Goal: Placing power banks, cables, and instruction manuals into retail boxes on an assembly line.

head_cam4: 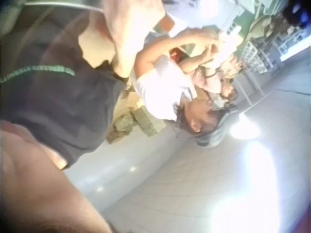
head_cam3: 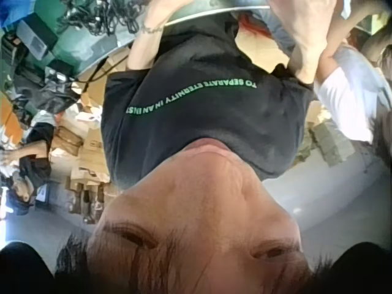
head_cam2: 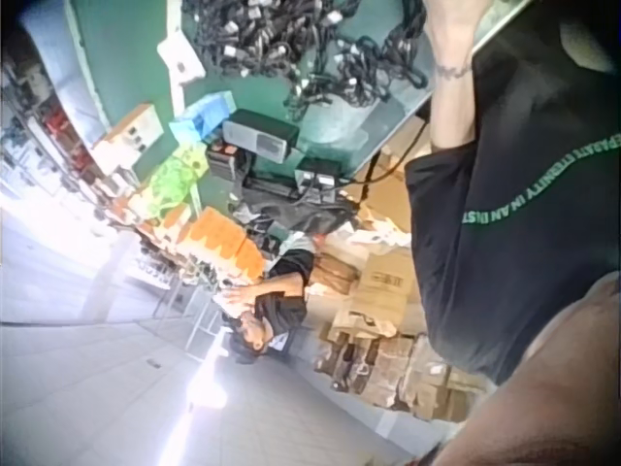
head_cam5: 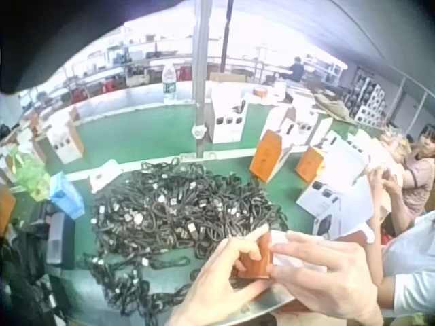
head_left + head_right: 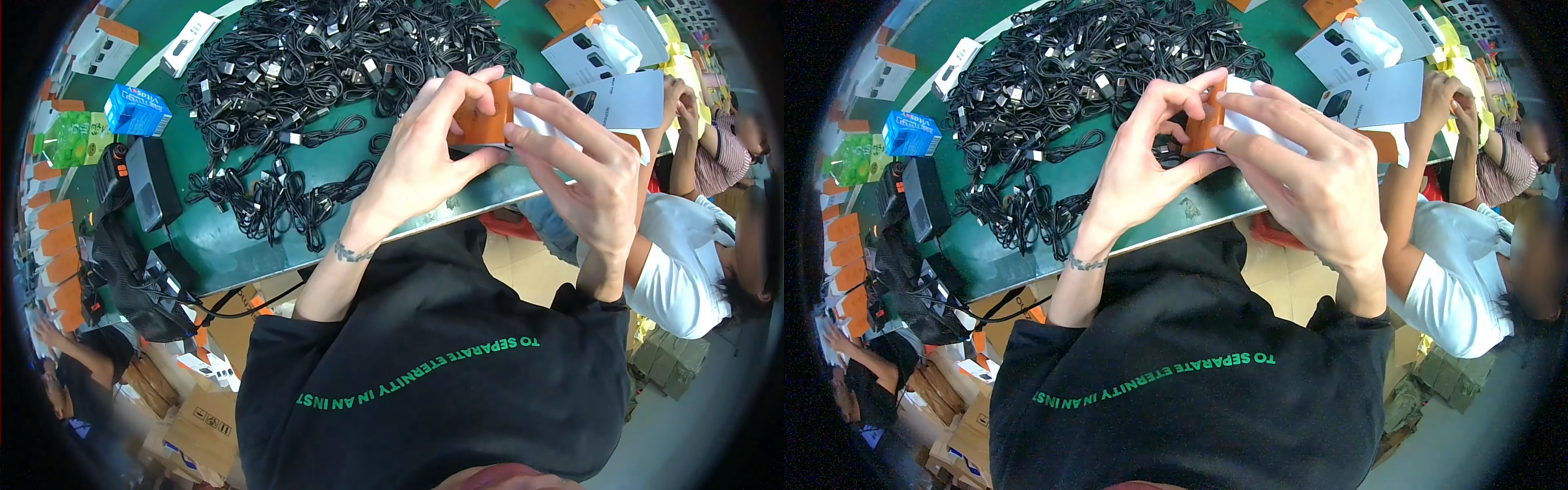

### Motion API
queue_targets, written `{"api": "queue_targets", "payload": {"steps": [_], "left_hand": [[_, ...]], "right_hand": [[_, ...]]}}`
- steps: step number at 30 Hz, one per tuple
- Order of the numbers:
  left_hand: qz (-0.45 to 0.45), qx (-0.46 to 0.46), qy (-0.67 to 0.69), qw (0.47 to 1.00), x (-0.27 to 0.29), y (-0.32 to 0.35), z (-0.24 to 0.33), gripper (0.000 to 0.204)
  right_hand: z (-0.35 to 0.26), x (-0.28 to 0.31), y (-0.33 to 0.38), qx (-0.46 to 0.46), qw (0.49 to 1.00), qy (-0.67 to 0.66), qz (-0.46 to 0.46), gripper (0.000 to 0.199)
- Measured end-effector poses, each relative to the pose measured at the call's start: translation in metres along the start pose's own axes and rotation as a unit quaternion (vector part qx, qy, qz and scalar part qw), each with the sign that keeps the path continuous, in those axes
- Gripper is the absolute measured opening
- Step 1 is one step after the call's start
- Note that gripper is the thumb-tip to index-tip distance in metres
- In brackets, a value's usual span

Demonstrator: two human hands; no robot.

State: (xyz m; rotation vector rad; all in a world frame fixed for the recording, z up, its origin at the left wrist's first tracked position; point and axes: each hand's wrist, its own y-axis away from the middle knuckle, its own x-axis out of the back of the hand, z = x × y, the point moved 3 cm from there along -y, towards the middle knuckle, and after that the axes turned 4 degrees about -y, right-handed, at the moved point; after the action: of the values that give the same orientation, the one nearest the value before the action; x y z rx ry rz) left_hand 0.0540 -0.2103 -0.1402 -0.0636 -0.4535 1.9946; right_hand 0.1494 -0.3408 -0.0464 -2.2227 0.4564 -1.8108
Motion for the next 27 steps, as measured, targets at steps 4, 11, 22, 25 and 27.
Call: {"api": "queue_targets", "payload": {"steps": [4, 11, 22, 25, 27], "left_hand": [[-0.003, -0.004, 0.002, 1.0, -0.002, -0.003, -0.001, 0.041], [0.011, 0.009, 0.029, 0.999, 0.001, -0.001, -0.004, 0.044], [-0.022, -0.003, 0.021, 1.0, 0.005, 0.005, -0.003, 0.051], [-0.024, -0.018, 0.003, 1.0, 0.002, 0.004, 0.006, 0.051], [-0.011, -0.096, -0.118, 0.988, 0.003, 0.003, 0.01, 0.045]], "right_hand": [[-0.001, 0.005, -0.003, -0.001, 0.999, 0.002, -0.033, 0.026], [-0.005, 0.003, -0.012, -0.033, 0.998, -0.03, -0.051, 0.031], [0.007, -0.026, 0.032, 0.024, 0.998, -0.012, 0.051, 0.033], [0.016, -0.031, 0.039, 0.021, 0.999, -0.02, 0.038, 0.034], [0.018, -0.036, 0.041, -0.009, 0.99, -0.097, 0.107, 0.036]]}}
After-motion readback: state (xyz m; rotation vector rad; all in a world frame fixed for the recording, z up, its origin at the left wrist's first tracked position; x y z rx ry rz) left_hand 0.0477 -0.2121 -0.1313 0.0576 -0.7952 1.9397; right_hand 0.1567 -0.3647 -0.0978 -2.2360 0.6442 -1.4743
